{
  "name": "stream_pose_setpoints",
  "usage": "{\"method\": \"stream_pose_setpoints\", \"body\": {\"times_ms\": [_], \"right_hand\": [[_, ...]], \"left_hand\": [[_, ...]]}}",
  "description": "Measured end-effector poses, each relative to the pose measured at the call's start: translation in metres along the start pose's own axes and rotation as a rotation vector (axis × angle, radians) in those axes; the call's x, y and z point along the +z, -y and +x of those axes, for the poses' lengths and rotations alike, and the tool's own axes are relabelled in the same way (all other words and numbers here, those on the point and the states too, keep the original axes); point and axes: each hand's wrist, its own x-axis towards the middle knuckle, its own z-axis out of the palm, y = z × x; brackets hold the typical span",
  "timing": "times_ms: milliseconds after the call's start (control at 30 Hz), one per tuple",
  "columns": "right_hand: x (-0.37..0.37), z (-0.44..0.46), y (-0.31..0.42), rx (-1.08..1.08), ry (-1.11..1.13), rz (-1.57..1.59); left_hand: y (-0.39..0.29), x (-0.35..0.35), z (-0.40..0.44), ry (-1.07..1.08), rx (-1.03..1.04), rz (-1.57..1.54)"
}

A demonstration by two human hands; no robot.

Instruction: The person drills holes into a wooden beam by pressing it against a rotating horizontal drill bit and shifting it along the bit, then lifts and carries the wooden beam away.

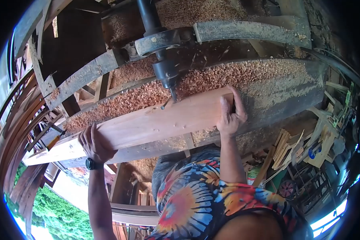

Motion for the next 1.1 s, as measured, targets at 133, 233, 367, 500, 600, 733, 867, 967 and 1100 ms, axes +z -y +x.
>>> {"method": "stream_pose_setpoints", "body": {"times_ms": [133,233,367,500,600,733,867,967,1100], "right_hand": [[0.006,0.009,0.001,-0.022,-0.018,0.031],[0.007,0.009,0.0,-0.062,-0.048,0.061],[0.011,0.009,-0.001,-0.08,-0.065,0.12],[0.011,0.01,-0.003,-0.063,-0.063,0.133],[0.004,-0.005,-0.005,-0.026,-0.096,0.121],[-0.013,-0.055,-0.027,0.002,-0.133,0.146],[-0.024,-0.079,-0.031,0.002,-0.145,0.179],[-0.025,-0.082,-0.032,0.016,-0.145,0.182],[-0.027,-0.079,-0.03,0.006,-0.112,0.166]], "left_hand": [[0.002,0.0,0.004,-0.002,0.0,0.003],[-0.001,-0.002,0.003,0.013,-0.024,-0.02],[-0.004,-0.004,0.007,0.017,-0.031,-0.012],[-0.002,0.002,0.003,-0.043,0.004,-0.04],[-0.003,0.003,-0.005,-0.093,0.079,-0.037],[-0.012,0.004,-0.032,-0.014,0.069,-0.052],[-0.018,0.004,-0.04,-0.015,0.096,-0.056],[-0.019,0.004,-0.043,-0.013,0.108,-0.056],[-0.019,0.004,-0.04,-0.01,0.094,-0.062]]}}
